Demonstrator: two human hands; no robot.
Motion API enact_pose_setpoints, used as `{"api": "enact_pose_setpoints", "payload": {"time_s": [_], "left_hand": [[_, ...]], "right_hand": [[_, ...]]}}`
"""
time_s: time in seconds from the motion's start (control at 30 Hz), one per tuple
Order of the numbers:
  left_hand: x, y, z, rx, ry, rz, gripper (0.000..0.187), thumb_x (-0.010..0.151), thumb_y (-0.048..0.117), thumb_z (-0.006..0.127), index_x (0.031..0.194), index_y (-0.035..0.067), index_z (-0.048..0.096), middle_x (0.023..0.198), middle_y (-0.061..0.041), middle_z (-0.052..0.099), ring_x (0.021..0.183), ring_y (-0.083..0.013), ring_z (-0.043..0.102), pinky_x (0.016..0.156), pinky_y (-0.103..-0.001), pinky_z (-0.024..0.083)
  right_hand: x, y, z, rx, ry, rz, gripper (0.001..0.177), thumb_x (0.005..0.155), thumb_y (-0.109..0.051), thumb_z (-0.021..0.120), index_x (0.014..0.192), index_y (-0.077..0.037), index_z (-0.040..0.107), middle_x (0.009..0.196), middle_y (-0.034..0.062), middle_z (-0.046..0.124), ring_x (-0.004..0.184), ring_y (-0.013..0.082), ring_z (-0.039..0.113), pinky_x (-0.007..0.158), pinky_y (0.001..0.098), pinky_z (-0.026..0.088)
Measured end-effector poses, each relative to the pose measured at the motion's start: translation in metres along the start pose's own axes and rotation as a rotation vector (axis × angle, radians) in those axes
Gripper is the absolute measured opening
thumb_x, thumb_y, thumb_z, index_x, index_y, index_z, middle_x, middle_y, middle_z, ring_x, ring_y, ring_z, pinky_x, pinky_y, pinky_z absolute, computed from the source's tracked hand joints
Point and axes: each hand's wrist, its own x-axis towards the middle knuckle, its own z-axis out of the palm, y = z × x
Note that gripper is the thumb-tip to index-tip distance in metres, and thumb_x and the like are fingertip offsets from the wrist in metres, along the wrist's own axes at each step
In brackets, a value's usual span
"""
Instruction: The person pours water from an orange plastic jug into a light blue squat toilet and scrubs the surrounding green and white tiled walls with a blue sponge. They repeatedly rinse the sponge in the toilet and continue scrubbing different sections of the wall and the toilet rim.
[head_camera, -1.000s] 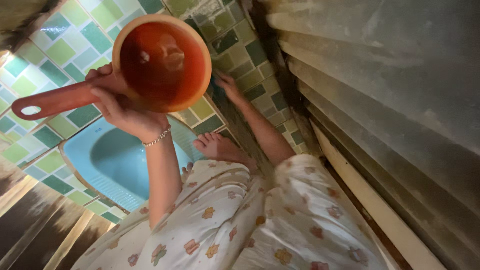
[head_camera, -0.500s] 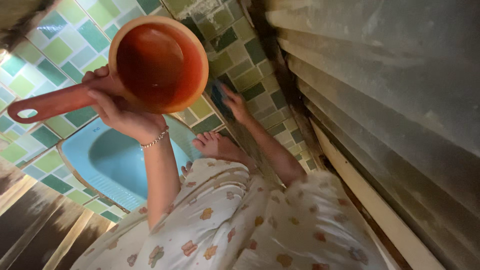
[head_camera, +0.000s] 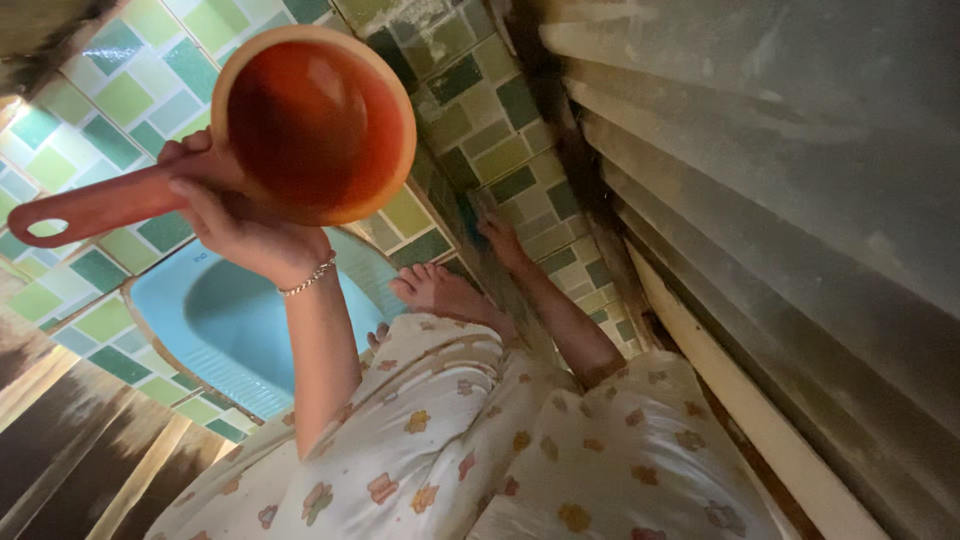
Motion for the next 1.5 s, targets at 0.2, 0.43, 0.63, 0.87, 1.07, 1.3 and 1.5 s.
{"api": "enact_pose_setpoints", "payload": {"time_s": [0.2,0.43,0.63,0.87,1.07,1.3,1.5], "left_hand": [[-0.005,-0.002,-0.005,0.021,0.017,-0.005,0.039,0.117,0.032,0.052,0.143,0.003,0.047,0.126,-0.009,0.056,0.122,-0.0206,0.054,0.112,-0.039,0.042],[-0.007,0.006,-0.007,0.071,0.054,-0.014,0.042,0.116,0.033,0.052,0.143,0.001,0.046,0.128,-0.009,0.057,0.120,-0.0213,0.055,0.115,-0.040,0.044],[-0.005,0.005,-0.012,0.103,0.052,0.032,0.042,0.117,0.034,0.051,0.142,0.000,0.047,0.123,-0.009,0.057,0.120,-0.0216,0.054,0.113,-0.040,0.044],[-0.005,0.000,-0.010,0.100,0.044,0.038,0.042,0.117,0.033,0.049,0.143,0.000,0.046,0.128,-0.010,0.056,0.122,-0.0215,0.054,0.114,-0.040,0.043],[-0.006,-0.003,-0.003,0.063,0.013,0.027,0.040,0.118,0.033,0.050,0.143,0.002,0.046,0.125,-0.010,0.055,0.122,-0.0213,0.054,0.110,-0.040,0.043],[-0.004,0.004,-0.006,0.025,0.020,0.038,0.040,0.117,0.034,0.051,0.143,0.003,0.046,0.125,-0.008,0.055,0.122,-0.0212,0.054,0.110,-0.040,0.042],[0.006,0.018,-0.014,-0.036,0.017,0.041,0.038,0.115,0.034,0.051,0.140,0.007,0.045,0.129,-0.007,0.054,0.124,-0.0215,0.053,0.112,-0.040,0.041]], "right_hand": [[0.079,-0.027,0.018,-0.282,0.017,-0.119,0.051,0.103,-0.028,0.056,0.145,0.002,0.054,0.138,0.0169,0.066,0.126,0.0276,0.061,0.109,0.0378,0.045],[0.126,-0.044,0.038,0.105,-0.042,-0.217,0.055,0.107,-0.022,0.054,0.155,0.002,0.044,0.153,0.0160,0.057,0.136,0.0279,0.055,0.114,0.0361,0.043],[0.020,-0.012,0.009,0.047,-0.081,-0.240,0.053,0.110,-0.014,0.050,0.160,-0.004,0.037,0.162,0.0138,0.043,0.145,0.0235,0.043,0.118,0.0344,0.034],[-0.093,-0.070,0.011,-0.133,-0.165,-0.397,0.059,0.109,-0.016,0.053,0.163,-0.005,0.030,0.170,0.0148,0.028,0.155,0.0224,0.028,0.121,0.0321,0.028],[-0.015,-0.029,0.009,-0.168,-0.022,-0.063,0.055,0.110,-0.021,0.051,0.160,-0.005,0.037,0.165,0.0125,0.041,0.152,0.0243,0.040,0.122,0.0329,0.030],[0.012,-0.046,0.021,-0.145,-0.032,-0.327,0.057,0.108,-0.019,0.052,0.161,-0.003,0.036,0.169,0.0131,0.033,0.157,0.0256,0.032,0.126,0.0366,0.029],[-0.065,-0.069,0.019,-0.115,-0.076,-0.248,0.058,0.110,-0.020,0.049,0.163,-0.004,0.032,0.171,0.0129,0.030,0.157,0.0279,0.029,0.125,0.0399,0.027]]}}
